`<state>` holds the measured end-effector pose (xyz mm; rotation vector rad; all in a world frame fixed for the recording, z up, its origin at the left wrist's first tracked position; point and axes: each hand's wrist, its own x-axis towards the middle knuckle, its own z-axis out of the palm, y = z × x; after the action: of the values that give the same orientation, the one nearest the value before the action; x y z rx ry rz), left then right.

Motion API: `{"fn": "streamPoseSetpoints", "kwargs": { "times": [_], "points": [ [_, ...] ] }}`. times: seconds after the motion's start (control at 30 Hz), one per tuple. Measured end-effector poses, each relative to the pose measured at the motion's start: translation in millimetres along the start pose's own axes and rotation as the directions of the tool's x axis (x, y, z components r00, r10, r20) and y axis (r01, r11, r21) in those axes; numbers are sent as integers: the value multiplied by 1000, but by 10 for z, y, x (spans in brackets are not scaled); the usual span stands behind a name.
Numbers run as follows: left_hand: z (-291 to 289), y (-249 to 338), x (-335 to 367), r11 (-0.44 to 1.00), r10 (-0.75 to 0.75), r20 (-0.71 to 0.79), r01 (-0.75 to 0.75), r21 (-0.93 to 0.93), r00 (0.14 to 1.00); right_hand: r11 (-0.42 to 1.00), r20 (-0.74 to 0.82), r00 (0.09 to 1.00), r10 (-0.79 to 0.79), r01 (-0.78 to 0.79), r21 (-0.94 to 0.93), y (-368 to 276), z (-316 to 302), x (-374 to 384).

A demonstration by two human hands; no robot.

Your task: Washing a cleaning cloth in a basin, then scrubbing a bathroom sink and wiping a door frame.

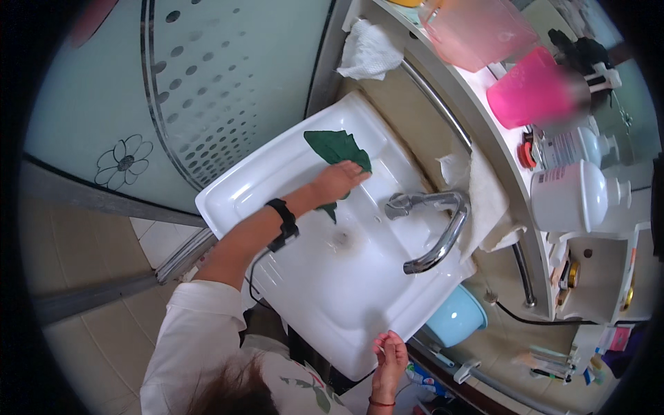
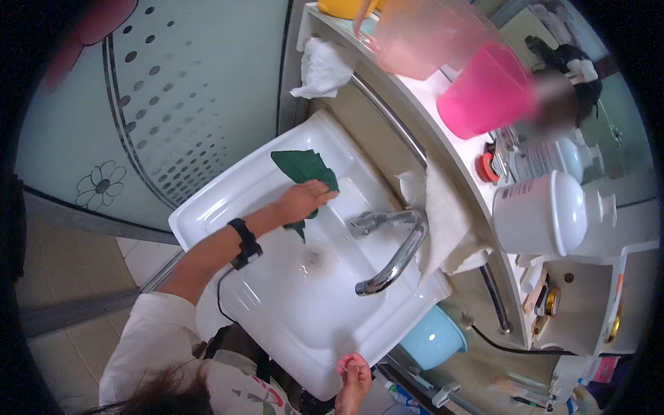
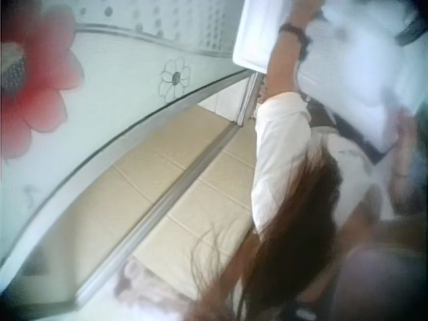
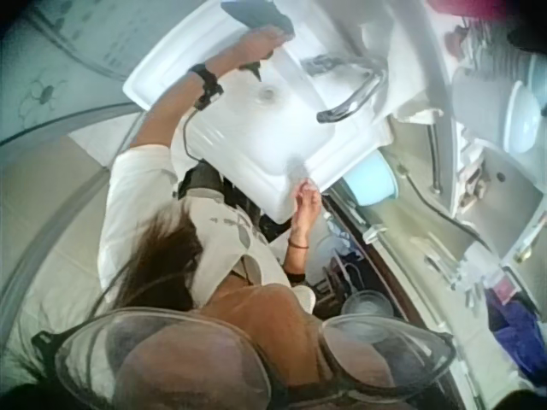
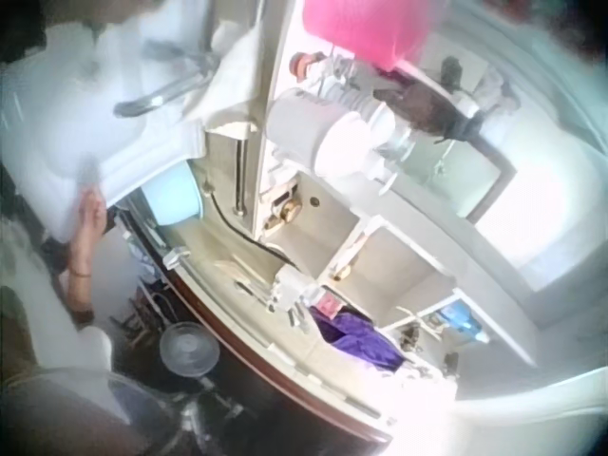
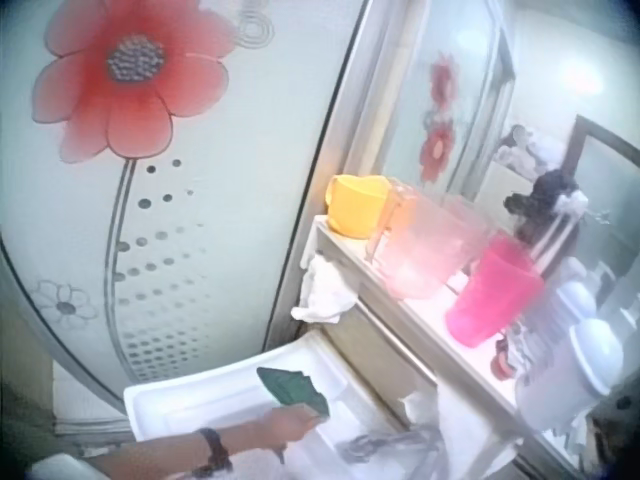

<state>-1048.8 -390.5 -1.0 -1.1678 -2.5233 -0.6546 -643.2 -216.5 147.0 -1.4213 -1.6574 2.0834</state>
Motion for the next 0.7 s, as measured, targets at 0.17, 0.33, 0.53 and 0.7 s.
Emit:
{"fn": "streamPoseSetpoints", "kwargs": {
  "times": [0.17, 0.33, 0.53, 0.7],
  "points": [
    [-914, -797, -91, 947, -27, 247, -54, 316, 969, 996, 4, 998, -61, 62, -66, 76, -126, 45],
    [-1131, -671, -536, 974, -98, 250, 41, 225, 963, 998, -40, 997, 66, -65, 22, 235, -256, 93],
    [-1887, 281, -2203, 884, -442, 262, 466, -32, 858, 996, 146, 985, 87, -85, -20, 342, -188, 340],
    [-1915, 942, -2329, 861, -490, 199, 507, -43, 849, 997, 256, 964, 70, -58, -51, 20, 65, 268]
  ]
}}
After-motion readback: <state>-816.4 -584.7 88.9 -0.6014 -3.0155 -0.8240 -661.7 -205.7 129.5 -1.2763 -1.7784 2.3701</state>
